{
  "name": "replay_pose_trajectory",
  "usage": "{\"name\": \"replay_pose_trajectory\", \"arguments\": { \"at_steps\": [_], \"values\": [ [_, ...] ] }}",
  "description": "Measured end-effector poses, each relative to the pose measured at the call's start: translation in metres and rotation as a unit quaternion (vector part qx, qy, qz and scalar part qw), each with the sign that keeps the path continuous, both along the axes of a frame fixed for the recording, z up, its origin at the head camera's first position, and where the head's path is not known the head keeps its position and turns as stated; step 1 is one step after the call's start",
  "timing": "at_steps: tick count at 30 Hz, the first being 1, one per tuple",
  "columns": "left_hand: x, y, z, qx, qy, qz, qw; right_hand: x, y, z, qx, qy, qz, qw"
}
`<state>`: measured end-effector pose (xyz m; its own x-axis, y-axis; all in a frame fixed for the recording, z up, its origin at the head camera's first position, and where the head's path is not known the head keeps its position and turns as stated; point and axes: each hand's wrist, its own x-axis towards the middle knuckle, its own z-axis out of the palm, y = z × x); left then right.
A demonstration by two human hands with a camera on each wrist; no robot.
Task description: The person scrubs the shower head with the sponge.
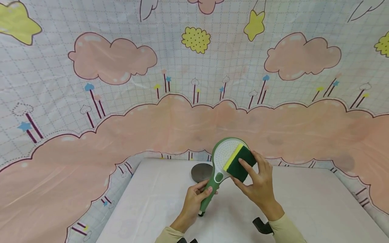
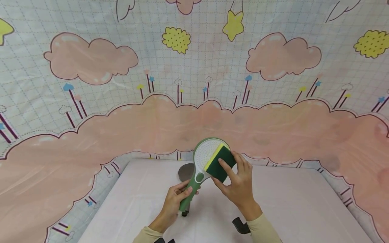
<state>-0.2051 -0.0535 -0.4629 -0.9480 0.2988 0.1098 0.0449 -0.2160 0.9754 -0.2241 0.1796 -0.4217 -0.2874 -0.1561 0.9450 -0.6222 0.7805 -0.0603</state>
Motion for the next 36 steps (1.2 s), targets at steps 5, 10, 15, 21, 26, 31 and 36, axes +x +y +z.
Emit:
{"name": "replay_pose_trajectory", "arguments": {
  "at_steps": [5,10,15,21,26,31,36],
  "values": [
    [0.0,0.001,-0.001,0.011,0.0,-0.004,0.9999,-0.001,0.005,0.002,-0.007,-0.003,-0.014,1.0],
    [-0.001,0.0,-0.002,0.025,-0.014,-0.009,0.9996,-0.002,0.013,0.004,-0.023,-0.014,-0.032,0.999],
    [-0.001,-0.002,-0.001,0.033,-0.02,-0.014,0.9992,-0.004,0.016,0.002,-0.026,-0.026,-0.037,0.999],
    [-0.002,-0.005,-0.001,0.046,-0.035,-0.042,0.9974,-0.005,0.016,0.0,-0.026,-0.028,-0.03,0.999],
    [-0.005,-0.006,-0.004,0.072,-0.026,-0.097,0.9923,-0.007,0.016,0.0,-0.024,-0.027,-0.024,0.999],
    [-0.006,-0.005,-0.006,0.093,-0.011,-0.135,0.9864,-0.008,0.015,0.0,-0.023,-0.027,-0.017,0.999],
    [-0.007,-0.001,-0.004,0.077,-0.024,-0.135,0.9876,-0.008,0.011,-0.001,-0.016,-0.032,-0.005,0.999]
  ]
}}
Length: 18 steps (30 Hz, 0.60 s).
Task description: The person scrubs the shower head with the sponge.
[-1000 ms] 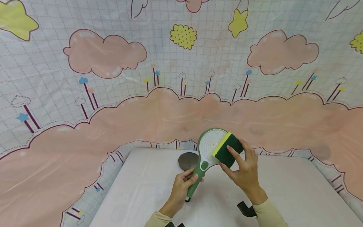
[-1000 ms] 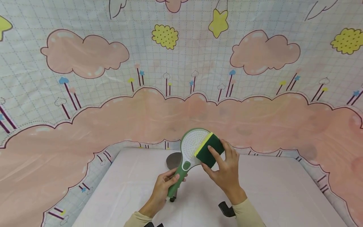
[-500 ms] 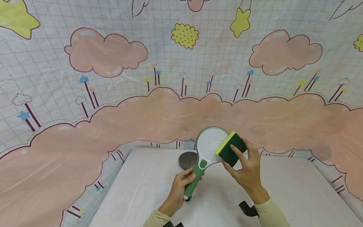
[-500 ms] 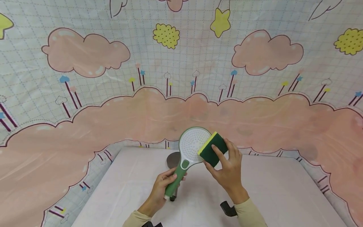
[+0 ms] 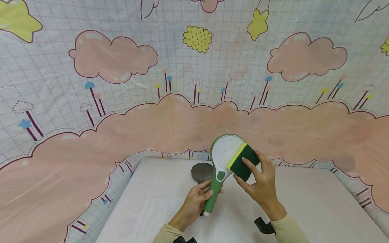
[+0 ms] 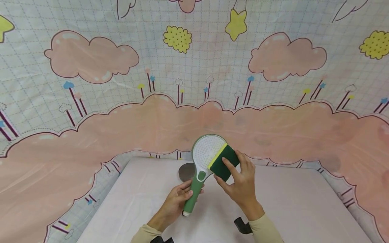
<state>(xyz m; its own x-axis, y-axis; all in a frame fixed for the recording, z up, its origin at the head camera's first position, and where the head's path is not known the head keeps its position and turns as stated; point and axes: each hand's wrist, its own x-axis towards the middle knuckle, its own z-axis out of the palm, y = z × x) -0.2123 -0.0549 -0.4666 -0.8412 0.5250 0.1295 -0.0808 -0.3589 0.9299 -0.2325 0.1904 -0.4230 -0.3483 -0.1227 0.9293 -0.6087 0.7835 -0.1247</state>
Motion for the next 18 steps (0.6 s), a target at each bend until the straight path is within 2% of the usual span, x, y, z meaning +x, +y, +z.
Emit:
{"name": "replay_pose_trajectory", "arguments": {
  "at_steps": [4,11,18],
  "values": [
    [0.0,0.002,0.001,-0.008,-0.012,0.004,0.9999,0.001,-0.004,-0.004,0.004,-0.01,0.007,1.0],
    [0.0,0.002,-0.002,-0.023,-0.028,0.036,0.9987,0.0,-0.012,-0.014,0.002,-0.033,0.013,0.999],
    [-0.001,0.003,-0.003,-0.01,-0.037,0.033,0.9987,0.002,-0.015,-0.018,0.001,-0.036,0.022,0.999]
  ]
}}
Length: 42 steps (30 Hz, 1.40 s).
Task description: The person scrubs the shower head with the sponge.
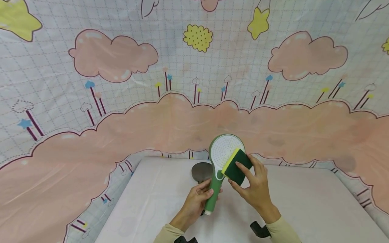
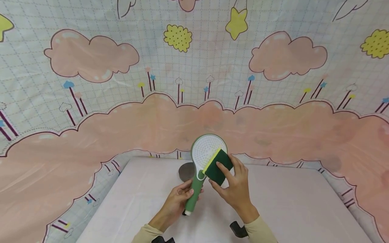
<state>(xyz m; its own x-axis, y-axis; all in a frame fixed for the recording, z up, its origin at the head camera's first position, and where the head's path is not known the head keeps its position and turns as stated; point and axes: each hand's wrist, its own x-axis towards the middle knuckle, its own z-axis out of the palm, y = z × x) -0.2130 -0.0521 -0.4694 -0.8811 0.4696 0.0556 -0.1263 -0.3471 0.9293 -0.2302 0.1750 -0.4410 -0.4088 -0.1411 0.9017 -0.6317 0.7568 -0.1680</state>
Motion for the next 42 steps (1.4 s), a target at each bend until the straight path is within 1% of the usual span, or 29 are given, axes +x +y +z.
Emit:
{"name": "replay_pose_trajectory", "arguments": {
  "at_steps": [9,16,23,30,34,40,42],
  "values": [
    [0.003,-0.001,0.001,0.025,-0.018,0.012,0.9994,0.011,-0.008,-0.006,0.021,-0.003,0.013,1.0],
    [0.004,-0.001,0.001,0.032,-0.021,0.015,0.9991,0.016,-0.013,-0.009,0.04,0.018,0.02,0.999],
    [0.005,-0.001,0.002,0.029,-0.013,0.006,0.9995,0.015,-0.012,-0.004,0.049,0.043,0.024,0.998],
    [0.007,0.0,0.003,0.022,-0.014,0.005,0.9996,0.009,-0.009,0.003,0.041,0.049,0.007,0.998],
    [0.005,0.0,0.002,0.026,-0.016,0.003,0.9995,0.008,-0.01,0.002,0.042,0.048,0.004,0.998],
    [0.001,-0.001,0.0,0.023,-0.017,0.001,0.9996,0.011,-0.013,-0.003,0.059,0.04,0.016,0.997],
    [0.001,-0.001,0.0,0.025,-0.022,0.004,0.9994,0.012,-0.014,-0.004,0.063,0.035,0.019,0.997]
  ]
}}
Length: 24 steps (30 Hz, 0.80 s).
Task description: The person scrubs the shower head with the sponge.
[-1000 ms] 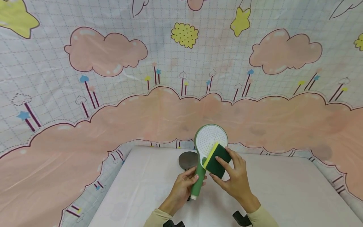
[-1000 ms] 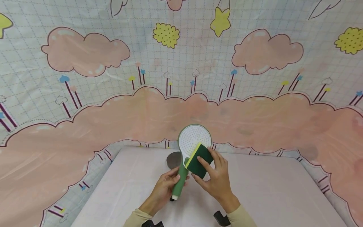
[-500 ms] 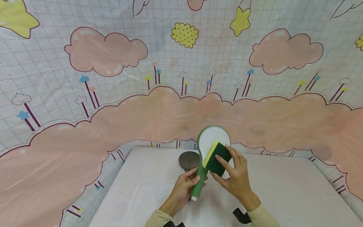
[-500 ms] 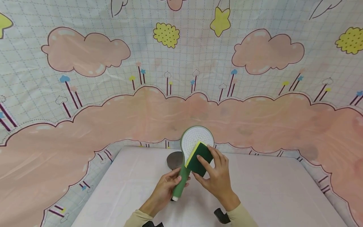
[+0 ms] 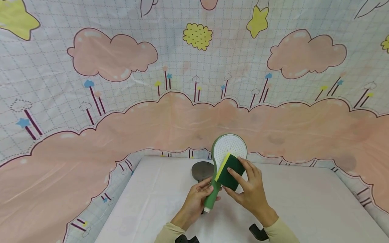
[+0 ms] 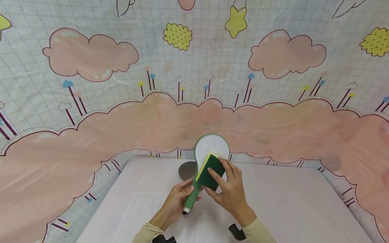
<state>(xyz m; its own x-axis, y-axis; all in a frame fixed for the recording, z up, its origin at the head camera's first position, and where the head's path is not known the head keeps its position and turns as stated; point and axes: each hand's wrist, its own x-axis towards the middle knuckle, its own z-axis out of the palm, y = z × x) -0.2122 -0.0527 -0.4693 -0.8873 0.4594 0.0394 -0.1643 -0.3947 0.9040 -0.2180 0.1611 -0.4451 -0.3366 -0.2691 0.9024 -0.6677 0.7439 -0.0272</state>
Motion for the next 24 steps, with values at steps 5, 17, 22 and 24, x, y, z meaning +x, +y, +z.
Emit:
{"name": "replay_pose_trajectory", "arguments": {
  "at_steps": [5,17,22,24],
  "values": [
    [0.0002,0.001,-0.0004,0.011,-0.012,0.005,0.9999,0.0014,-0.0005,-0.0011,0.0,-0.013,0.009,1.0],
    [-0.0047,0.003,-0.0036,0.023,-0.013,0.022,0.9994,0.0063,0.0023,-0.0021,0.027,-0.056,0.044,0.997],
    [-0.0055,0.0028,-0.0035,0.01,-0.015,0.026,0.9995,0.0075,0.0023,-0.003,0.039,-0.06,0.05,0.996],
    [-0.0057,0.0029,-0.0029,0.003,-0.016,0.032,0.9994,0.008,0.0018,-0.0031,0.046,-0.065,0.051,0.996]
  ]
}}
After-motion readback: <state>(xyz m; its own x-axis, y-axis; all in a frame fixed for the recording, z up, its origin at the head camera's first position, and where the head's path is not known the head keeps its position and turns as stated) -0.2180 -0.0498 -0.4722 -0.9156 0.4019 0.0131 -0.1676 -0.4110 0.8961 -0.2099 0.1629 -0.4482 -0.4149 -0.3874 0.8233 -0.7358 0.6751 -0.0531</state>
